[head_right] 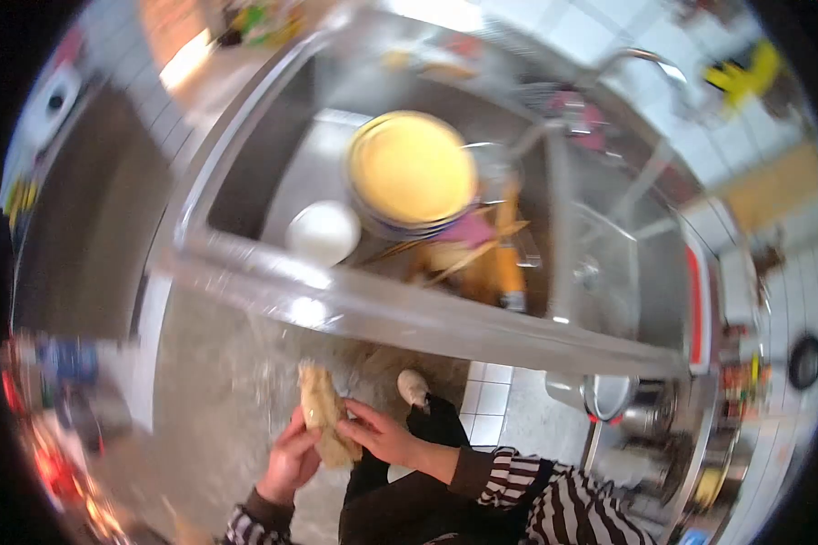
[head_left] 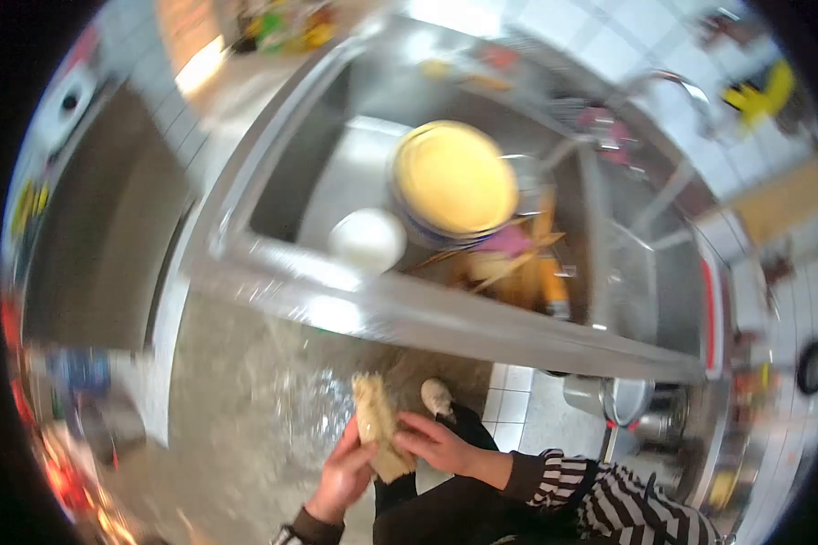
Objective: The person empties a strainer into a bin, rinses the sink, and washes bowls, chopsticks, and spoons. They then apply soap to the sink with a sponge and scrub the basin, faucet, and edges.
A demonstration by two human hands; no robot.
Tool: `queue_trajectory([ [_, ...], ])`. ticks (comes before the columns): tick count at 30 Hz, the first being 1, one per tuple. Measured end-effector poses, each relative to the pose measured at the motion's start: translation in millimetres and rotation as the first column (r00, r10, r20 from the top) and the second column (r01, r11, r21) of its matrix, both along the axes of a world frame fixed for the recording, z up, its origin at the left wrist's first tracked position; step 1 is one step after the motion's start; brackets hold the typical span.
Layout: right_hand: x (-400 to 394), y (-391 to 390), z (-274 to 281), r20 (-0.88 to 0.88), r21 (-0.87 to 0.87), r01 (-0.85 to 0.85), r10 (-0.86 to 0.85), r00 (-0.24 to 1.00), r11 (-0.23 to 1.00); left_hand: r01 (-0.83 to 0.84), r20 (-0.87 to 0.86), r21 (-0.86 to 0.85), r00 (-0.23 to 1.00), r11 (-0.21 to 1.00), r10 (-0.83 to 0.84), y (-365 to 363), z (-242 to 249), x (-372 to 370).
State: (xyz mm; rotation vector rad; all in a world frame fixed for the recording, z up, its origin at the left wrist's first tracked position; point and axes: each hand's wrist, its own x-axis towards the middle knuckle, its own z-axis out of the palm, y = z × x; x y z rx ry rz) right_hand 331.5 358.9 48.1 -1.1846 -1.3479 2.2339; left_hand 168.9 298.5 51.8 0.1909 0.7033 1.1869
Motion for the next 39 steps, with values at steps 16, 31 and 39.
queue_trajectory([
  [16,334,269,78,0.375,0.397,0.351,-0.499,0.781,0.848,0.640,-0.827,0.139,-0.345,0.756,0.444,181,60,159],
  [31,280,327,-51,0.023,0.478,0.290,-0.341,0.940,0.829,0.654,-0.932,0.076,-0.222,0.753,0.287,251,113,167],
  [39,273,441,-21,0.000,0.754,0.373,-0.567,0.824,0.541,0.731,-0.767,0.296,-0.201,0.615,0.609,534,134,307],
])
